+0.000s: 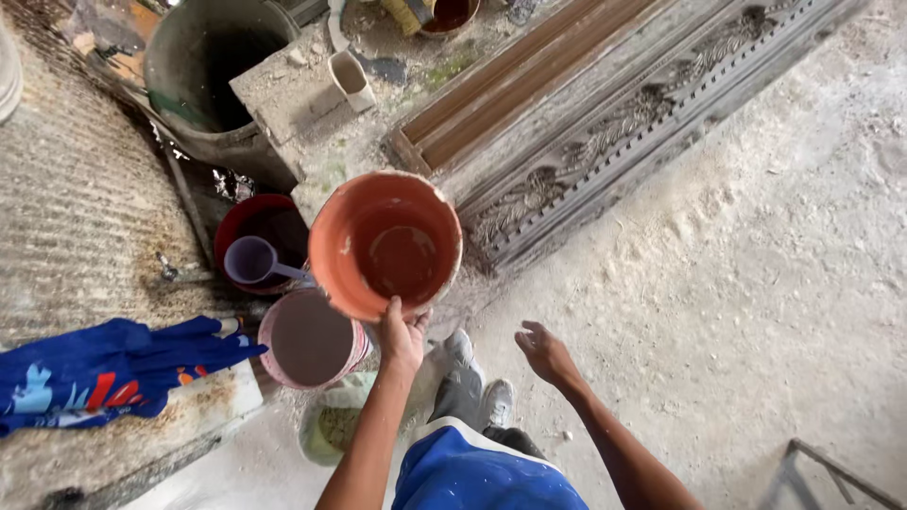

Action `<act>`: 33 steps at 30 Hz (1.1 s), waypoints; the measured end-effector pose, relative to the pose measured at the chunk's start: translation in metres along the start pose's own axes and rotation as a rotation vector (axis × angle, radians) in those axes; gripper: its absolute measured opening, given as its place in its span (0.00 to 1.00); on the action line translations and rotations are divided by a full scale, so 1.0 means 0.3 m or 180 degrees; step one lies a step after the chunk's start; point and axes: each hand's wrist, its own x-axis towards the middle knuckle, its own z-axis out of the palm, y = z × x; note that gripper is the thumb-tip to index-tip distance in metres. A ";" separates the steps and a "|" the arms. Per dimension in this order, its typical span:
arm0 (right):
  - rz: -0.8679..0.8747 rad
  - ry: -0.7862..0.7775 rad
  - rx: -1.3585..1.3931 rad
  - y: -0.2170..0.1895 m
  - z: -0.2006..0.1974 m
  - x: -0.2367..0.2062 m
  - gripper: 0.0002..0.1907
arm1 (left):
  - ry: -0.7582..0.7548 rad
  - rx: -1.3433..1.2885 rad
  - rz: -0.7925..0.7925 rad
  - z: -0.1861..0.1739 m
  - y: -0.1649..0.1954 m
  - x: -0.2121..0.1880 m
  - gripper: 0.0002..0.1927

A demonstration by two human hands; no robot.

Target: The person shakes debris out of a terracotta pot, brushes and scrapes its interior, then pours water into it and rinses it. They then sit on the floor and scoop white powder from a sack into the pot using a plastic scoop.

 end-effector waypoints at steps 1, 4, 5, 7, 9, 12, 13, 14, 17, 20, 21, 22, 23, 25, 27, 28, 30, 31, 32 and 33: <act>-0.0039 -0.0190 0.0006 -0.061 -0.024 0.070 0.30 | 0.0051 -0.0076 0.0006 0.010 -0.002 0.016 0.24; -0.0284 -0.0205 0.0115 -0.202 -0.055 0.172 0.28 | -0.0188 -0.0263 0.0371 0.032 -0.009 0.042 0.31; -0.0472 -0.0080 0.0133 -0.263 -0.093 0.226 0.27 | -0.0036 -0.0230 0.0316 0.060 -0.011 0.047 0.33; -0.0793 0.0190 -0.0178 -0.381 -0.171 0.339 0.26 | 0.0252 -0.0175 0.0271 0.123 0.011 0.055 0.37; -0.0991 0.0242 -0.0090 -0.452 -0.231 0.447 0.23 | 0.0476 -0.0149 0.0178 0.140 0.025 0.062 0.41; -0.1438 0.0756 -0.0508 -0.564 -0.402 0.723 0.20 | 0.0717 0.0012 -0.0119 0.131 0.007 0.095 0.38; -0.1556 0.1075 -0.1048 -0.609 -0.465 0.827 0.17 | 0.0767 0.0080 -0.0231 0.115 0.003 0.104 0.37; -0.1663 0.1382 -0.1588 -0.649 -0.530 0.926 0.17 | 0.0789 0.0130 -0.0230 0.093 -0.005 0.103 0.36; -0.2266 0.1437 -0.1473 -0.776 -0.763 1.242 0.13 | 0.0868 0.0076 -0.0085 0.071 -0.039 0.145 0.34; -0.2178 0.1500 -0.2138 -0.878 -0.926 1.524 0.11 | 0.1176 -0.0191 0.0315 0.052 -0.085 0.155 0.32; -0.2261 0.1569 -0.2259 -0.947 -0.994 1.634 0.12 | 0.1245 -0.0229 0.0495 0.076 -0.093 0.189 0.31; -0.2123 0.1485 -0.2567 -1.023 -1.040 1.752 0.12 | 0.1300 -0.0283 0.0736 0.098 -0.090 0.212 0.32; -0.1914 0.1325 -0.2906 -1.049 -1.076 1.832 0.13 | 0.1424 -0.0301 0.0902 0.120 -0.120 0.199 0.32; -0.2268 0.1182 -0.2810 -1.077 -1.120 1.982 0.19 | 0.1966 -0.0151 0.0806 0.172 -0.163 0.155 0.33; -0.2486 0.1044 -0.2999 -1.149 -1.119 2.169 0.21 | 0.2279 -0.0090 0.0779 0.239 -0.164 0.224 0.33; -0.2469 0.0870 -0.3288 -1.161 -1.110 2.234 0.19 | 0.2410 -0.0080 0.0717 0.246 -0.165 0.219 0.32; -0.2724 0.0654 -0.3618 -1.164 -1.083 2.332 0.20 | 0.2524 -0.0164 0.0615 0.269 -0.169 0.210 0.30; -0.2991 0.0632 -0.3639 -1.165 -1.077 2.367 0.24 | 0.2491 -0.0251 0.0589 0.278 -0.168 0.215 0.28; -0.3251 0.0608 -0.3644 -1.161 -1.074 2.391 0.29 | 0.2457 -0.0328 0.0564 0.281 -0.167 0.216 0.27; -0.3328 0.0475 -0.3417 -1.151 -1.085 2.408 0.25 | 0.2474 -0.0337 0.0532 0.287 -0.167 0.214 0.27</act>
